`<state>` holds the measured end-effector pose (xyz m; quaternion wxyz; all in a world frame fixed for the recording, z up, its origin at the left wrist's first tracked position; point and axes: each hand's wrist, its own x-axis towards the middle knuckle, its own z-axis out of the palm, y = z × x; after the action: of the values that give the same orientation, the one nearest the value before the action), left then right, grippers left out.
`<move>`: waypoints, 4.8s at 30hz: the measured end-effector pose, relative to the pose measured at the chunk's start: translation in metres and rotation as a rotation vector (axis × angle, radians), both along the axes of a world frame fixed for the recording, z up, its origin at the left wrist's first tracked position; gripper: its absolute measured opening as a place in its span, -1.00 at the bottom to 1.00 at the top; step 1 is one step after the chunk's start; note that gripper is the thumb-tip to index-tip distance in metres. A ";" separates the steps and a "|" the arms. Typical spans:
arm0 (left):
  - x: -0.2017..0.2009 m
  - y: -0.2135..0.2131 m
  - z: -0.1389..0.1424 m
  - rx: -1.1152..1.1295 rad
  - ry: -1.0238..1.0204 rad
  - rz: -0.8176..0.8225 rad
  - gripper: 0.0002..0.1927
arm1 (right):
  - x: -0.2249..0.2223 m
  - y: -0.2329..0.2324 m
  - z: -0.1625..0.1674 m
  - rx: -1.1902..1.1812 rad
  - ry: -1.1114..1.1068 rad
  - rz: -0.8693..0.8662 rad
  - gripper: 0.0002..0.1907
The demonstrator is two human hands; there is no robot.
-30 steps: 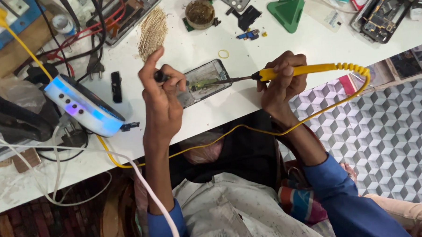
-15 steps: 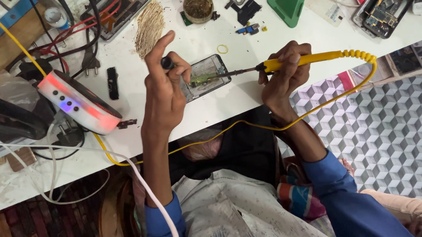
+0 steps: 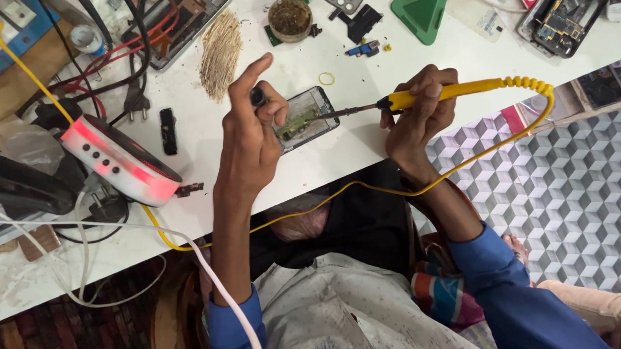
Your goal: The person uses a soldering iron and a small tool to work on a disassembled smartphone circuit board. They repeatedly apply heat and manipulate components on the board while seated at a cluttered workbench.
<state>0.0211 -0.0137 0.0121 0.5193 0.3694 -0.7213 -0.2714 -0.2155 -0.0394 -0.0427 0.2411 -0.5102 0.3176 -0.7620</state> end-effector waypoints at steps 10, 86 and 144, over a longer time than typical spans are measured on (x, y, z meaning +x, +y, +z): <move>-0.004 0.001 0.005 0.016 -0.022 -0.073 -0.22 | 0.001 0.004 0.004 0.054 0.004 0.044 -0.60; -0.002 0.007 -0.006 -0.014 -0.031 -0.008 -0.62 | -0.003 0.001 -0.002 -0.008 0.055 0.024 -0.59; -0.005 0.009 -0.010 -0.016 -0.010 -0.029 -0.60 | -0.006 -0.005 -0.006 -0.068 0.159 0.068 -0.65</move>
<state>0.0165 -0.0049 0.0020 0.5147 0.3562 -0.7313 -0.2711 -0.2219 -0.0449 -0.0484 0.2233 -0.5875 0.2920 -0.7209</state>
